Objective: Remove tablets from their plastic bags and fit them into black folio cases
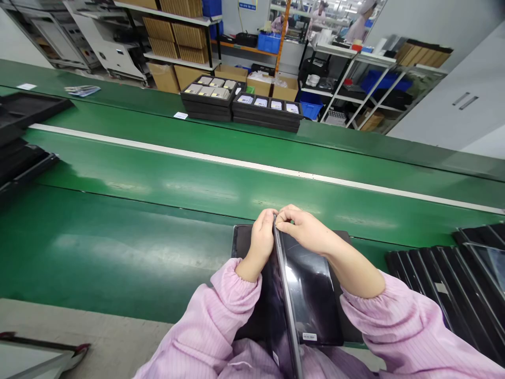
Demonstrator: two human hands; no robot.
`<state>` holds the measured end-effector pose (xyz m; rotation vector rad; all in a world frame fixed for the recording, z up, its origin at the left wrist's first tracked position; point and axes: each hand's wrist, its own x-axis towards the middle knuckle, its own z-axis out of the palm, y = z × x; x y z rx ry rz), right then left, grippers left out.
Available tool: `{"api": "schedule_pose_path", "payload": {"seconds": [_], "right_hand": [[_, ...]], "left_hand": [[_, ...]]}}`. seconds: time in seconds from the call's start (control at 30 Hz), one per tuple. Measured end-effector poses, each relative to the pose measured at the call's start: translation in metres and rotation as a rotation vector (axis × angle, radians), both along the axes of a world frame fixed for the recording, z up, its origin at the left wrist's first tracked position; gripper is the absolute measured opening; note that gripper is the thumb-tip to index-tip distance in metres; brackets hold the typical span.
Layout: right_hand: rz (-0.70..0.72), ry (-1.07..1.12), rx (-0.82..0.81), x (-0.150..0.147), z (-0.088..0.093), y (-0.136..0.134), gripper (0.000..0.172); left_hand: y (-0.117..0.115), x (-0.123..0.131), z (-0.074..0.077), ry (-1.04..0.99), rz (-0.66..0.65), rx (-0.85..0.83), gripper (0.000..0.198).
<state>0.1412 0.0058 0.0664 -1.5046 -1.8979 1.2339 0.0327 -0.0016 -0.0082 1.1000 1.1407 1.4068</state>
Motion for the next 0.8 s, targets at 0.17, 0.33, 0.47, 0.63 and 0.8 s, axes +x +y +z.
{"api": "schedule_pose_path", "payload": {"seconds": [0.17, 0.33, 0.47, 0.63, 0.8], "right_hand": [[-0.007, -0.002, 0.015, 0.0, -0.003, 0.0, 0.017], [-0.005, 0.006, 0.014, 0.001, -0.006, 0.0, 0.018], [-0.04, 0.017, 0.032, -0.003, -0.012, -0.002, 0.016], [-0.221, 0.308, -0.148, -0.008, -0.022, -0.003, 0.01], [-0.196, 0.395, -0.199, 0.002, -0.022, -0.018, 0.022]], "left_hand": [[0.001, 0.0, -0.002, 0.002, -0.001, 0.004, 0.028], [0.001, 0.002, -0.003, 0.004, -0.001, 0.004, 0.029], [0.001, 0.001, -0.004, -0.009, -0.004, 0.005, 0.029], [0.006, 0.001, -0.01, -0.061, -0.013, -0.014, 0.031], [-0.002, 0.011, 0.0, -0.089, 0.067, -0.074, 0.028]]}}
